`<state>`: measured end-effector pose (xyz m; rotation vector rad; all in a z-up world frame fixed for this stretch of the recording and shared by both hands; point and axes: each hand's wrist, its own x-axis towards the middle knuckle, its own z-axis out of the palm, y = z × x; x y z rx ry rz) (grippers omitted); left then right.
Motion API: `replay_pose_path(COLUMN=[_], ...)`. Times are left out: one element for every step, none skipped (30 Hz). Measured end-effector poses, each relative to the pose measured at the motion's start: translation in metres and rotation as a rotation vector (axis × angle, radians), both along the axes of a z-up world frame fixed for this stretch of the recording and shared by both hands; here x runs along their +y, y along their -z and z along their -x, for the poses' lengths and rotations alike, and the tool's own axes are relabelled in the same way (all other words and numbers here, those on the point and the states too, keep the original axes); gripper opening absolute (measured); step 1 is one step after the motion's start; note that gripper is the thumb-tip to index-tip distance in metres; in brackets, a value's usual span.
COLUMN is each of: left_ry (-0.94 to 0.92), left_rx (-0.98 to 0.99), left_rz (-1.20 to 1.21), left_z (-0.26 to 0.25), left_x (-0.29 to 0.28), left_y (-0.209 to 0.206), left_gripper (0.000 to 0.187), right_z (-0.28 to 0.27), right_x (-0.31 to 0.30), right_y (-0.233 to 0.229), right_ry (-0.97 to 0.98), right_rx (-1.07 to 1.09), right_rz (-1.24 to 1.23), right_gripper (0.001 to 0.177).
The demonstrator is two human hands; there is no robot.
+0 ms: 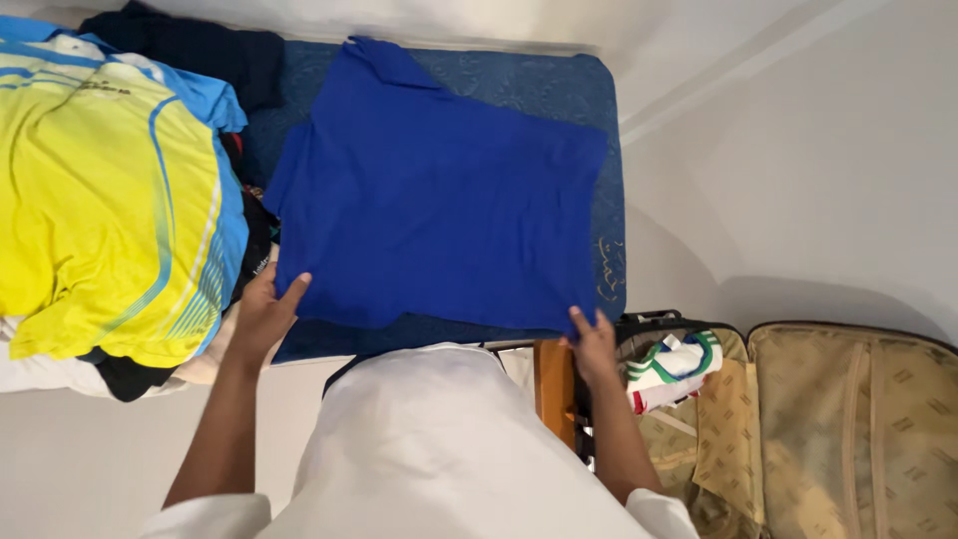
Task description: The person folds two shirts and places them into a suitcase.
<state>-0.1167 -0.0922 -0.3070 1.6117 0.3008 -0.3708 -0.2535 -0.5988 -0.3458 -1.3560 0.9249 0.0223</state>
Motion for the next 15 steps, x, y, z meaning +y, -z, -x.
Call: replay_pose_path(left_ry=[0.045, 0.09, 0.095, 0.007, -0.08, -0.173, -0.265, -0.286, -0.305, -0.279, -0.252, -0.19, -0.155, -0.123, -0.081], left_rx=[-0.105, -0.211, -0.213, -0.186, -0.159, -0.141, -0.122, -0.186, -0.249, -0.313, -0.377, -0.414, -0.437, -0.462, -0.478], left_rz=[-0.015, -0.031, -0.03, 0.013, 0.056, 0.168, 0.281, 0.455, 0.631, 0.639, 0.647, 0.654, 0.651, 0.646, 0.676], left_z=[-0.001, -0.003, -0.006, -0.008, -0.01, -0.013, -0.015, -0.018, -0.02, -0.022, -0.023, -0.03, -0.045, -0.059, -0.082], left_x=[0.0, 0.0, 0.001, 0.004, 0.007, 0.01, 0.013, 0.016, 0.019, 0.022, 0.027, 0.029, 0.026, 0.025, 0.018], left_y=[-0.008, -0.019, -0.031, -0.046, -0.063, -0.08, -0.098, -0.116, -0.134, -0.153, -0.172, -0.189, -0.2, -0.211, -0.218], left_gripper=[0.027, 0.027, 0.027, 0.025, 0.023, 0.023, 0.025, 0.022, 0.019, 0.017, 0.017, 0.021, 0.022, 0.023, 0.021], right_z=[0.001, -0.001, -0.001, 0.0, 0.002, 0.006, 0.01, 0.013, 0.017, 0.015, 0.013, 0.008, -0.003, -0.02, -0.04], right_x=[-0.002, -0.005, -0.009, -0.016, -0.023, -0.031, -0.038, -0.046, -0.055, -0.063, -0.071, -0.075, -0.078, -0.081, -0.084], right_y=[-0.021, -0.042, -0.062, -0.084, -0.105, -0.127, -0.147, -0.166, -0.187, -0.206, -0.227, -0.244, -0.257, -0.268, -0.277], right_ry=[0.007, -0.002, -0.011, -0.033, -0.055, -0.017, 0.02, -0.014, -0.049, -0.051, -0.052, -0.046, -0.04, -0.061, -0.047], right_rx=[0.0, -0.022, -0.045, -0.015, 0.015, -0.065, -0.146, -0.383, -0.621, -0.71, -0.798, -0.847, -0.898, -0.923, -0.898], right_rz=[0.002, -0.015, -0.032, 0.018, 0.068, 0.062, 0.055, -0.017, -0.087, -0.088, -0.089, -0.074, -0.063, -0.102, -0.095], right_gripper=[0.033, 0.034, 0.035, 0.036, 0.037, 0.037, 0.036, 0.034, 0.033, 0.028, 0.027, 0.028, 0.028, 0.027, 0.028])
